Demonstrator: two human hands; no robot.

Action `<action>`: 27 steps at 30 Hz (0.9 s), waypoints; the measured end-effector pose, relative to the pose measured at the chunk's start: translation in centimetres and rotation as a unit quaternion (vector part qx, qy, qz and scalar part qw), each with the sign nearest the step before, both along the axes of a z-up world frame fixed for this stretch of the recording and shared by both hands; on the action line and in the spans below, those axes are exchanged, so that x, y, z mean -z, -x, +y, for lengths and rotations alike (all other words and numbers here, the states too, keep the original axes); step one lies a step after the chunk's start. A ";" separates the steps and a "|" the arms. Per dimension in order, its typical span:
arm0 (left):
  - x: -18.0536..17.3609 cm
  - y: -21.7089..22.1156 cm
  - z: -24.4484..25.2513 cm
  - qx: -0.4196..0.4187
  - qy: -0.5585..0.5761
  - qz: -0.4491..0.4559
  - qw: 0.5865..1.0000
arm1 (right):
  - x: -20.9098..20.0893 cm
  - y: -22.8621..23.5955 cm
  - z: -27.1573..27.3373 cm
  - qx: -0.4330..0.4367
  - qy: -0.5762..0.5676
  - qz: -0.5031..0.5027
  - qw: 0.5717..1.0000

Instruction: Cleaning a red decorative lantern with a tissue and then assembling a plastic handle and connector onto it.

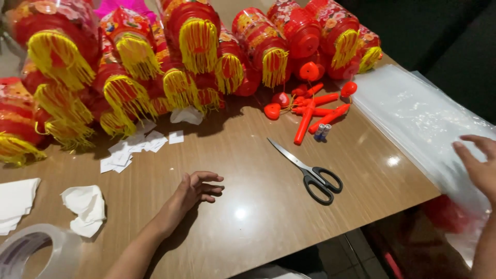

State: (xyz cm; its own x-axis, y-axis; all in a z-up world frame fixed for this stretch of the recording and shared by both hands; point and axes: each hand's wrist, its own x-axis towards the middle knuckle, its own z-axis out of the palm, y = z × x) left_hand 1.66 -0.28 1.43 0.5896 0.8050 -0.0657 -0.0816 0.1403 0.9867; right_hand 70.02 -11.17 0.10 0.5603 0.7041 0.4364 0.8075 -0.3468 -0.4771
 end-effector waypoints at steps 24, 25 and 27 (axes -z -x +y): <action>-1.0 -0.2 -0.1 0.001 0.002 0.013 1.000 | 3.8 -7.1 14.9 -0.067 0.123 -0.036 0.990; -1.1 -0.1 -0.1 0.002 0.002 0.013 1.000 | 4.5 -10.0 15.4 -0.066 0.122 -0.036 0.990; -1.1 -0.2 -0.2 -0.001 0.010 0.008 1.000 | 5.9 -16.0 16.3 -0.103 0.109 -0.031 0.988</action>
